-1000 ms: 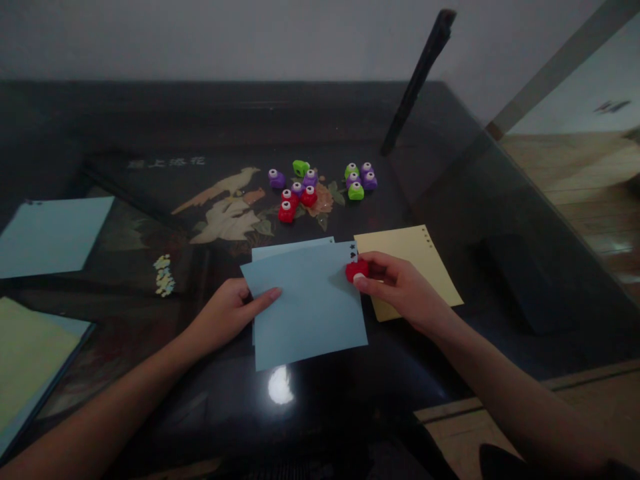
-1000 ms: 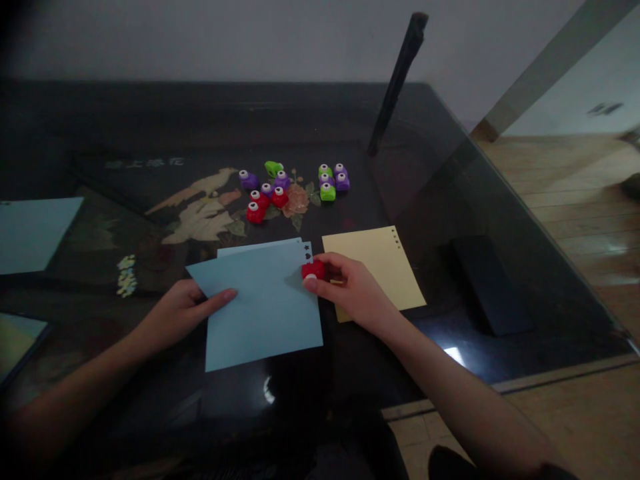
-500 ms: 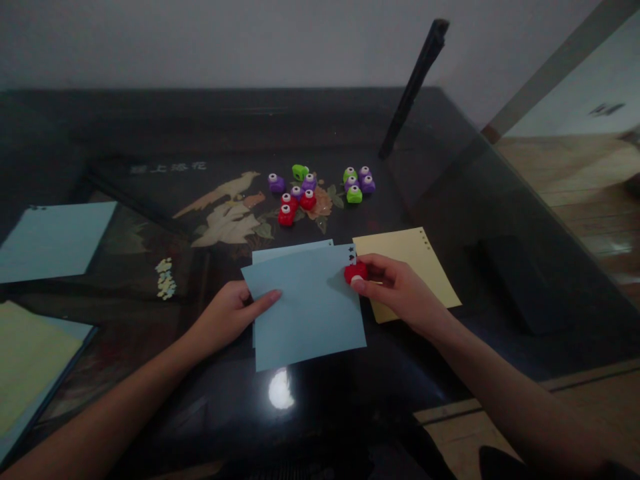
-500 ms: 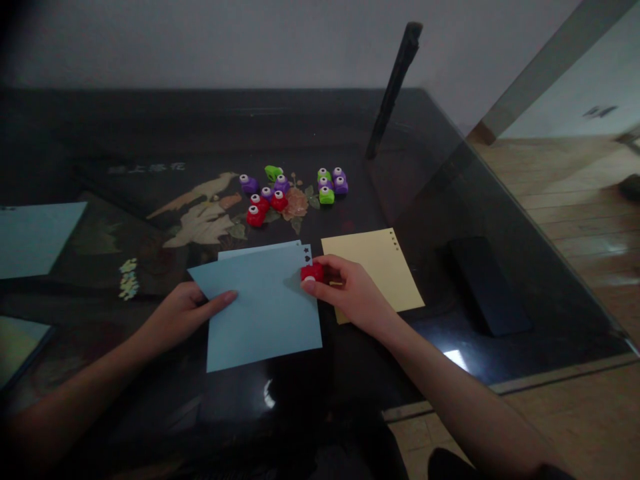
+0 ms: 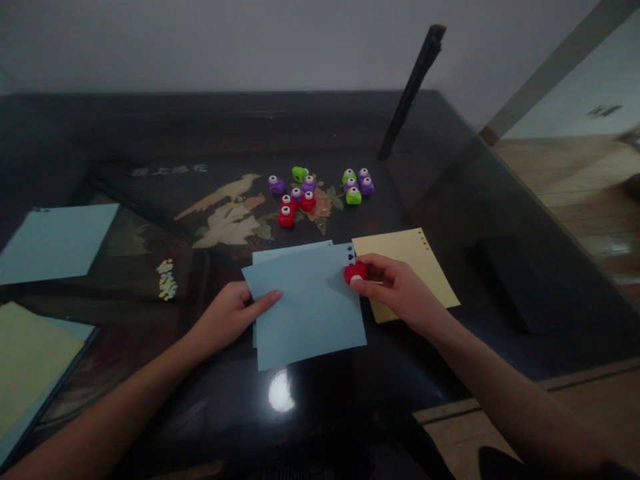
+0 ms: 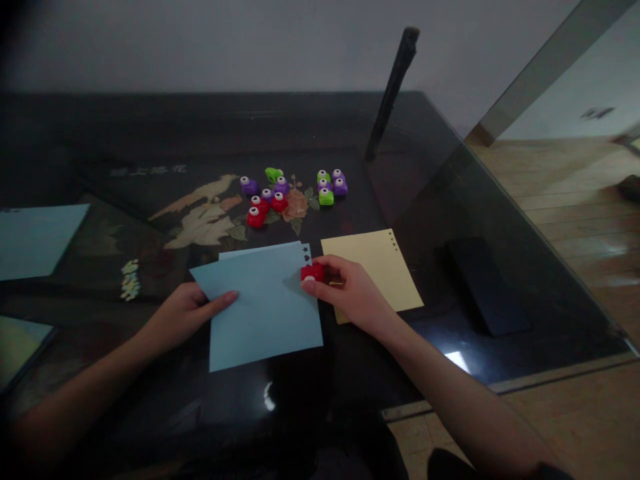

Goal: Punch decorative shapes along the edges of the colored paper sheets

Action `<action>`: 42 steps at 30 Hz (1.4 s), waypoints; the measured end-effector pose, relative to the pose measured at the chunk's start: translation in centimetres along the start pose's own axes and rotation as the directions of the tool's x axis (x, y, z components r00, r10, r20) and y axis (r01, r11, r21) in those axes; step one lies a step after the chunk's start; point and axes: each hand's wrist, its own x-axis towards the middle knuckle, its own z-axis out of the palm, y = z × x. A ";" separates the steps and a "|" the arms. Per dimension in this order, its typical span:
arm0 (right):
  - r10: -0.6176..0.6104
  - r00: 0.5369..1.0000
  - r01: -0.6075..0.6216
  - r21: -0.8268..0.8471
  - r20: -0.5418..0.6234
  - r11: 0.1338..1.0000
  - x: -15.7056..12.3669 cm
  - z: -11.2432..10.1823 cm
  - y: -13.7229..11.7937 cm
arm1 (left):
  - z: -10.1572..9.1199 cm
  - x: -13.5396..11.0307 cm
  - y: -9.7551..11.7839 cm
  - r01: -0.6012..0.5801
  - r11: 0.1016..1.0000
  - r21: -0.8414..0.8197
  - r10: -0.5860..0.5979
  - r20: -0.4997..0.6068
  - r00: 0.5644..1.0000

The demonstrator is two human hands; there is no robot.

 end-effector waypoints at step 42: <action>-0.012 1.000 0.010 -0.060 -0.026 0.998 -0.1 0.2 -0.3 | 0.1 -0.1 0.2 0.001 1.000 0.001 -0.001 -0.005 1.000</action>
